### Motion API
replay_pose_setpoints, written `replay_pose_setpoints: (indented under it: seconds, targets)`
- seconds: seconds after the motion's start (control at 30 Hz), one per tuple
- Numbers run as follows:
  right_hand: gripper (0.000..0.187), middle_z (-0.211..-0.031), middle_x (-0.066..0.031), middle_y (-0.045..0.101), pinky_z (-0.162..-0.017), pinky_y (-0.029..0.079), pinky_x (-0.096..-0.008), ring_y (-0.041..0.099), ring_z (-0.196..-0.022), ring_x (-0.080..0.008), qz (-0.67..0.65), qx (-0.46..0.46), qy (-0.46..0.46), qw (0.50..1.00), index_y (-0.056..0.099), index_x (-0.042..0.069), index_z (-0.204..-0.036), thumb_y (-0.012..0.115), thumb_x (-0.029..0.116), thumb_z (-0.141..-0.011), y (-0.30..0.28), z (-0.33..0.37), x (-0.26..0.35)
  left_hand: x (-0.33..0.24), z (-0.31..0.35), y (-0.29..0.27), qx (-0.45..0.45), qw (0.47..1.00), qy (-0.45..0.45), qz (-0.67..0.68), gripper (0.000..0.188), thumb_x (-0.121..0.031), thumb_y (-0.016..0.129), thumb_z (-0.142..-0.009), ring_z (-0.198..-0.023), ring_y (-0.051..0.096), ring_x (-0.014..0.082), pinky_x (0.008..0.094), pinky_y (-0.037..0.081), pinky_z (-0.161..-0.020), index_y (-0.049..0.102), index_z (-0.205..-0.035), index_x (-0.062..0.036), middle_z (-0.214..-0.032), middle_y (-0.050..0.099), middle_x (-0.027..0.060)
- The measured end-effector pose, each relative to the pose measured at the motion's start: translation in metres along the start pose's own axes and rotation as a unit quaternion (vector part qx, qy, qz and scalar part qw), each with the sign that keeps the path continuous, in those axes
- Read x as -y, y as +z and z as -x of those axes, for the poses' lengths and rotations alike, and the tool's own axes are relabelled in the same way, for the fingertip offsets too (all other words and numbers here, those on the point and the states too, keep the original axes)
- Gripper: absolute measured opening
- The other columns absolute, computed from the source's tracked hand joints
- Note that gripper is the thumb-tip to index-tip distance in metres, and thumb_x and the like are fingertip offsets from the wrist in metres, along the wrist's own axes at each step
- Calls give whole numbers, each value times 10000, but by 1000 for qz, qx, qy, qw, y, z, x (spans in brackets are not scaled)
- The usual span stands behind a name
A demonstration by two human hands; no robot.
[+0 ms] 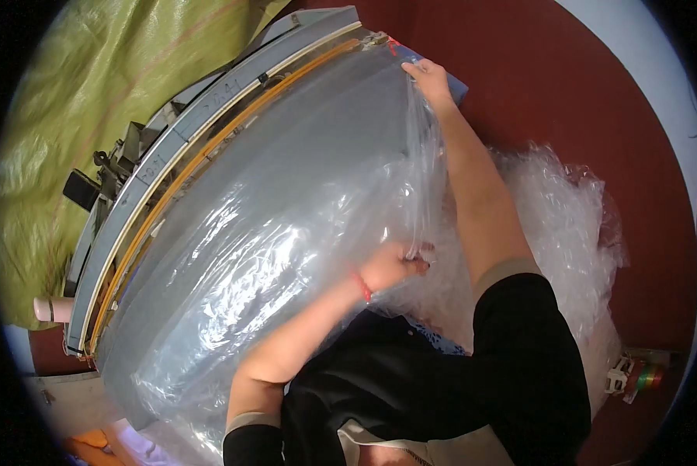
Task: Using a heat sealer machine to seal or cut large plastic sheets.
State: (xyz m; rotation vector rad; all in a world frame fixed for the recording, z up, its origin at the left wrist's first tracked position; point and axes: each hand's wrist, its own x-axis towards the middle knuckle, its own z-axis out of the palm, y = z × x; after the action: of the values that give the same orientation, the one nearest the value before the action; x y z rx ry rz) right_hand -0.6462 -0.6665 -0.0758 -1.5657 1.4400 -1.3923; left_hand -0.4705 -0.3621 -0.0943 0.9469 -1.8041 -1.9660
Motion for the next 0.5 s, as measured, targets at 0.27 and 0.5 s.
replay_pose_setpoints:
  seconds: [0.27, 0.5]
  targets:
    - [294, -575, 30, 464, -500, 344, -237, 412, -540, -60, -17, -14, 3, 1000, 528, 37, -635, 640, 286, -742, -15, 3, 2, -65, 172, -40, -48, 963, 263, -33, 202, -117, 552, -801, -917, 575, 238, 319, 433, -798, 594, -943, 20, -976, 606, 143]
    - [317, -511, 36, 422, -440, 291, -251, 356, -470, -63, -99, -12, 18, 995, 507, 56, -563, 656, 280, -729, 8, 2, 8, -57, 325, 16, -150, 720, 513, 444, 244, -292, 567, -780, -1006, 502, 162, 370, 421, -799, 584, -938, -107, -1104, 538, 74]
